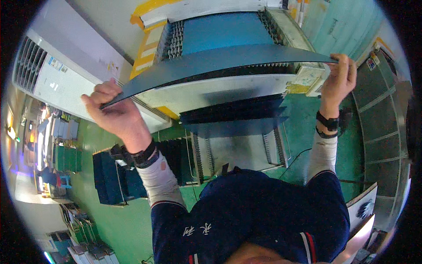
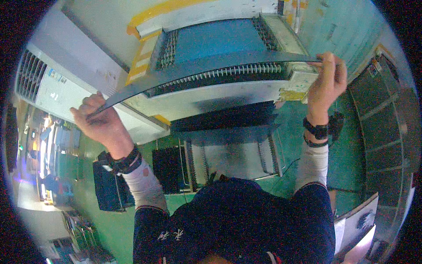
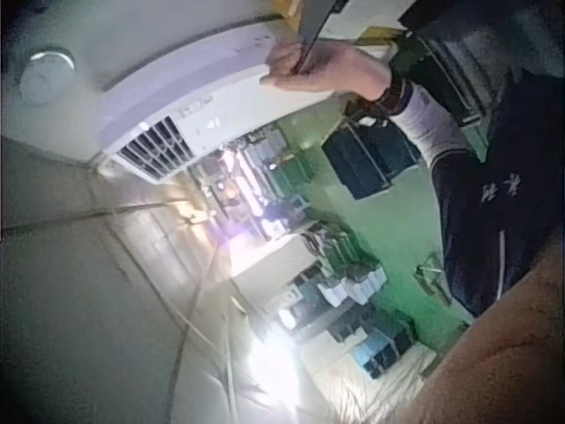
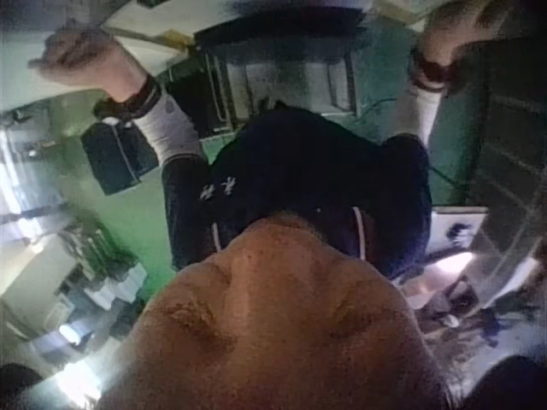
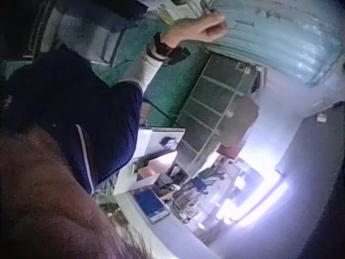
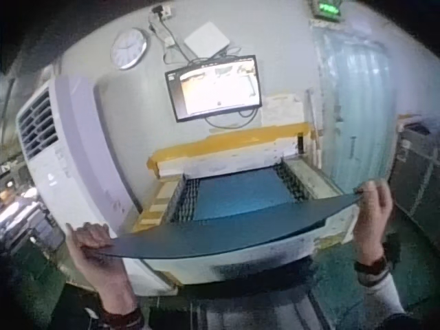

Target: Picking up blue metal or glass sheets and feeding them into the rollers of a processing machine.

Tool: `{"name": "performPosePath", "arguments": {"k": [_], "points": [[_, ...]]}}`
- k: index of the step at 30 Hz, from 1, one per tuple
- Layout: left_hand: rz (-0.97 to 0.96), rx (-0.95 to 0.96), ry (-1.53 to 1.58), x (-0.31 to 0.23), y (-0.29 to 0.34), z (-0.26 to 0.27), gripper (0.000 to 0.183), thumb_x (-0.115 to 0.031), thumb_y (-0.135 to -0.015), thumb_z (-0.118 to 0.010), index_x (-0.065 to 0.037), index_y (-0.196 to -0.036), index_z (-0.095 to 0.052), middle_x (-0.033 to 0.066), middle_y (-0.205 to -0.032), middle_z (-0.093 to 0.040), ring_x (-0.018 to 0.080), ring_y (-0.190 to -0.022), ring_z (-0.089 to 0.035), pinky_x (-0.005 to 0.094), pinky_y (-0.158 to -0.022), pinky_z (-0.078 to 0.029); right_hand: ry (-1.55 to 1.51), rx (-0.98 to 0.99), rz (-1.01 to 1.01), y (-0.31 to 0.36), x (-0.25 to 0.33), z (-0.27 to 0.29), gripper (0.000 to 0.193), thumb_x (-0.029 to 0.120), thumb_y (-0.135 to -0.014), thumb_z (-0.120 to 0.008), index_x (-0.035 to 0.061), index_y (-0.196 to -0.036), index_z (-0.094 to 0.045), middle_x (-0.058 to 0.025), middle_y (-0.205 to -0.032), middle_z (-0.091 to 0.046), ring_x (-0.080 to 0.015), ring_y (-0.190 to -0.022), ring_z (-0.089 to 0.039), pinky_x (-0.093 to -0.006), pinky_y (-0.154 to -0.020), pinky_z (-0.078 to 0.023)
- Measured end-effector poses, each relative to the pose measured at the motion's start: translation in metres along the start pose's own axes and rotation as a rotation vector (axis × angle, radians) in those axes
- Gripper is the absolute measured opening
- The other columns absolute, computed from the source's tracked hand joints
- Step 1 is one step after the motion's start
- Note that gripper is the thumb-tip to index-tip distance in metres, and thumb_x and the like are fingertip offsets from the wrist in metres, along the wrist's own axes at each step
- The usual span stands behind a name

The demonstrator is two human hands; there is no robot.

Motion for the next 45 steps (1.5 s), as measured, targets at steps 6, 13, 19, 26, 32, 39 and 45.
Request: {"name": "performPosePath", "arguments": {"k": [6,13,19,26,32,39,45], "points": [[0.009,-0.024,0.003,0.05,-0.005,-0.004,0.05,-0.039,-0.103,-0.041,-0.012,-0.062,-0.034,0.0044,-0.062,-0.041,0.0194,-0.066,-0.044,0.0388,-0.081,-0.034,0.05,-0.054,-0.107,0.006,-0.046,0.009,0.015,0.012,-0.095,-0.063,-0.0015,-0.089,-0.063,-0.0088,-0.087,-0.065,-0.0158,-0.083,-0.064,-0.0283,-0.075,-0.053],[0.102,-0.05,-0.006,0.077,0.011,0.019,0.05,-0.039,-0.102,-0.041,-0.011,-0.061,-0.032,0.0043,-0.061,-0.039,0.0198,-0.065,-0.042,0.0443,-0.094,-0.039,0.106,-0.033,-0.052,0.029,-0.06,0.012,0.011,0.01,-0.094,-0.061,0.0012,-0.088,-0.062,-0.0061,-0.091,-0.065,-0.0087,-0.074,-0.054,-0.0206,-0.067,-0.04],[0.217,0.009,-0.043,0.075,0.077,0.075,0.048,-0.038,-0.101,-0.041,-0.011,-0.062,-0.033,0.0064,-0.071,-0.043,0.0223,-0.08,-0.047,0.0478,-0.11,-0.031,0.321,0.06,-0.104,0.082,-0.025,0.03,0.006,0.006,-0.091,-0.059,0.0017,-0.087,-0.06,-0.0065,-0.097,-0.065,-0.0125,-0.087,-0.055,-0.025,-0.08,-0.041],[0.477,-0.147,-0.325,0.069,0.154,0.118,0.031,-0.032,-0.102,-0.045,-0.006,-0.089,-0.055,0.0137,-0.125,-0.057,0.029,-0.129,-0.049,0.0456,-0.11,-0.036,0.276,0.059,-0.504,0.152,-0.029,0.075,0.004,0.006,-0.092,-0.059,0.0031,-0.09,-0.061,-0.0096,-0.104,-0.066,-0.0169,-0.099,-0.057,-0.0311,-0.096,-0.041],[0.807,-0.225,-0.234,0.091,0.207,0.161,0.026,-0.016,-0.1,-0.054,-0.006,-0.124,-0.054,0.0097,-0.127,-0.057,0.0205,-0.114,-0.055,0.0387,-0.098,-0.046,0.237,-0.04,-0.763,0.192,-0.057,0.099,0.007,0.002,-0.09,-0.061,0.0038,-0.096,-0.062,-0.0096,-0.107,-0.066,-0.0197,-0.107,-0.058,-0.0318,-0.099,-0.039],[0.817,-0.145,-0.348,0.097,0.216,0.153,0.032,-0.005,-0.097,-0.053,-0.009,-0.129,-0.052,0.0073,-0.125,-0.057,0.0179,-0.11,-0.057,0.0321,-0.089,-0.051,0.27,-0.06,-0.777,0.203,-0.083,0.122,0.013,-0.001,-0.089,-0.06,0.0035,-0.101,-0.061,-0.0081,-0.107,-0.064,-0.0176,-0.102,-0.058,-0.0293,-0.095,-0.041],[0.933,-0.284,-0.242,0.106,0.214,0.155,0.033,-0.001,-0.096,-0.053,-0.01,-0.127,-0.054,0.0079,-0.125,-0.058,0.0188,-0.107,-0.059,0.0325,-0.088,-0.052,0.012,-0.258,-1.045,0.215,-0.092,0.124,0.021,0.006,-0.089,-0.065,0.005,-0.109,-0.061,-0.0057,-0.104,-0.065,-0.019,-0.099,-0.06,-0.0332,-0.089,-0.047]]}}
Point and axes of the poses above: each hand's wrist, its own y-axis away from the middle knuckle, its own z-axis out of the back of the hand, x = y × z, the point moved 1 cm from there along -y, towards the middle knuckle
